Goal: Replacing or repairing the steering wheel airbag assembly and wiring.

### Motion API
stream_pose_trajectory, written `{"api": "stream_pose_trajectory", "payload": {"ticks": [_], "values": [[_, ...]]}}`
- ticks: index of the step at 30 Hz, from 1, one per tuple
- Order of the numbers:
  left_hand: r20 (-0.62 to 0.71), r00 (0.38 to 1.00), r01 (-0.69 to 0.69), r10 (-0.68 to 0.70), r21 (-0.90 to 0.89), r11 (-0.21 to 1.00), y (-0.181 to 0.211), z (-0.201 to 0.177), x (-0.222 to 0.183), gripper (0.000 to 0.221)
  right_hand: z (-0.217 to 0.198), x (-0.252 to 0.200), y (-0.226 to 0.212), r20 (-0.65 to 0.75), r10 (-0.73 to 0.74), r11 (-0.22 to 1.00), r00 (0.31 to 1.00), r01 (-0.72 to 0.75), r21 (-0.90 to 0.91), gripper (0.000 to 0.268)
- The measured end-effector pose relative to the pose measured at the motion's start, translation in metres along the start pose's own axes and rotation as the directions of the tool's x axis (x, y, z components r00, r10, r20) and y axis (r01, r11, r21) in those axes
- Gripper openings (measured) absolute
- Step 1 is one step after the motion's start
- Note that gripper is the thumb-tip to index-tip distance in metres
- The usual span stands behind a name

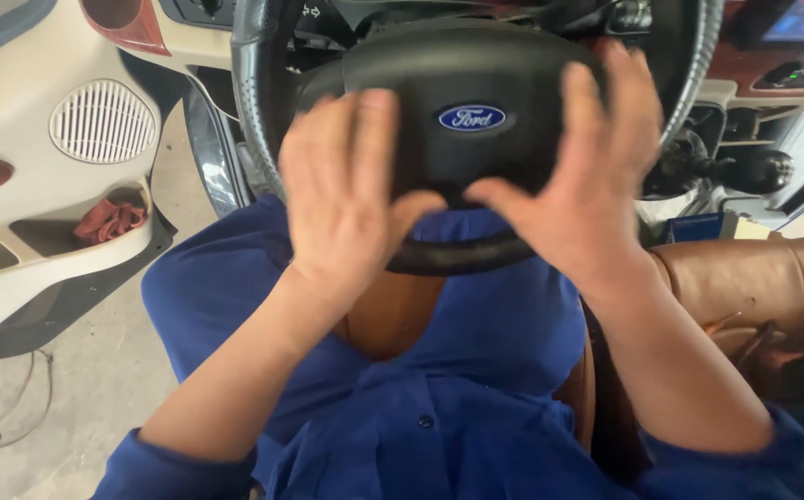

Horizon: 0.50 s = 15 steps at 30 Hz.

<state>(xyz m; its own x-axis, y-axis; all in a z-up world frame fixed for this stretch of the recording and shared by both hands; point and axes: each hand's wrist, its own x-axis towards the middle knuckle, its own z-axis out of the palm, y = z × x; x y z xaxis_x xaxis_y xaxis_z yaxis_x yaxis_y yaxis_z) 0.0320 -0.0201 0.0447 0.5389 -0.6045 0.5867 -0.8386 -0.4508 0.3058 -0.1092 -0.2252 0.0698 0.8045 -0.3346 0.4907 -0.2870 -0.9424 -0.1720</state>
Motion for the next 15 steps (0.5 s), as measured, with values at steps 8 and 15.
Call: {"api": "stream_pose_trajectory", "payload": {"ticks": [8, 15], "values": [[0.184, 0.974, -0.149, 0.132, 0.082, 0.986, 0.002, 0.034, 0.002, 0.133, 0.012, 0.029, -0.031, 0.175, -0.107, 0.990, 0.979, 0.121, -0.075, 0.144], [0.091, 0.984, -0.166, 0.156, 0.108, 0.980, -0.003, 0.048, -0.006, 0.125, 0.010, 0.029, -0.035, 0.192, -0.071, 0.995, 0.979, 0.084, -0.060, 0.148]]}}
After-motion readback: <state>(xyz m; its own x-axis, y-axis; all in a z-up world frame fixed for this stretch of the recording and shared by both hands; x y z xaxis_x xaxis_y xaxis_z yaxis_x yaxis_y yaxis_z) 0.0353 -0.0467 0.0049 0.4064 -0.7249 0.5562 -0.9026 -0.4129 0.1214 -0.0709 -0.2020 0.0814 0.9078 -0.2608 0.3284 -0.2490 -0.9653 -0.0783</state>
